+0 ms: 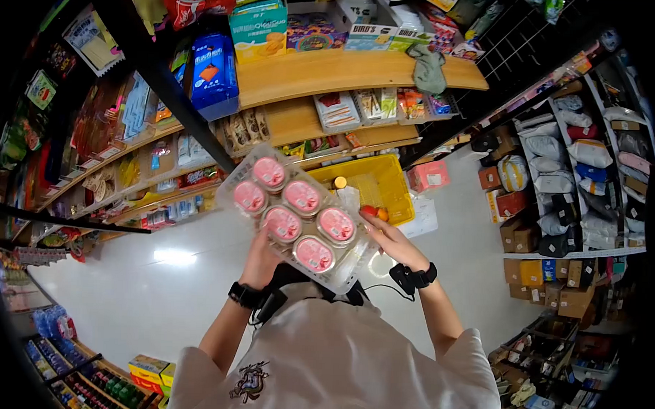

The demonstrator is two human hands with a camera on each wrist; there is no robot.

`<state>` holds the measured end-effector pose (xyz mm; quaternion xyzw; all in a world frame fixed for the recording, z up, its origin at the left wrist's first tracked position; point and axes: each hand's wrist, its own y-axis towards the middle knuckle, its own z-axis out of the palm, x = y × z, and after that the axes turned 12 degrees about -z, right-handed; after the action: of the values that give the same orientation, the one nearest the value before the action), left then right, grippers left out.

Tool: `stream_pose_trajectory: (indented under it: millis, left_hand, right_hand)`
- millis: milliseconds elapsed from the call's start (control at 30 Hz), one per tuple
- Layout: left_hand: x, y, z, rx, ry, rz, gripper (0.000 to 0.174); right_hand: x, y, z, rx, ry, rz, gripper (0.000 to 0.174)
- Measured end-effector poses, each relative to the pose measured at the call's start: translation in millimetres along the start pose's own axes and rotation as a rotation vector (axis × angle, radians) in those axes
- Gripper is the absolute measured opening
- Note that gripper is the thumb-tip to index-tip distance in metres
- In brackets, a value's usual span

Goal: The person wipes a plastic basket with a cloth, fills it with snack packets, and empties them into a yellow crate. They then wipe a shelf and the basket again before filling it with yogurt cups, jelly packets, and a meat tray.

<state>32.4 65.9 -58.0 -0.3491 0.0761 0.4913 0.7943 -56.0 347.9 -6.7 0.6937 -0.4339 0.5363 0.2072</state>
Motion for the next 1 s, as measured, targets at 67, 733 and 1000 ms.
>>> stream_pose_trajectory:
  millis: [67, 733, 1000]
  left_hand:
    - [-4.8, 12.1, 5.5, -0.045, 0.034, -0.037, 0.059]
    - [-96.5, 180.5, -25.4, -0.303, 0.713, -0.276, 0.081]
    - [-119.4, 236.2, -135.7, -0.598, 1.370, 0.204, 0.059]
  right_hand:
    - [-10.9, -7.8, 12.7, 0.013, 0.181, 0.103, 0.048]
    - [-108.5, 109.4, 67.4, -0.388, 0.723, 0.134, 0.043]
    - [-134.0, 209.7, 76.0, -0.397, 0.696, 0.080, 0.038]
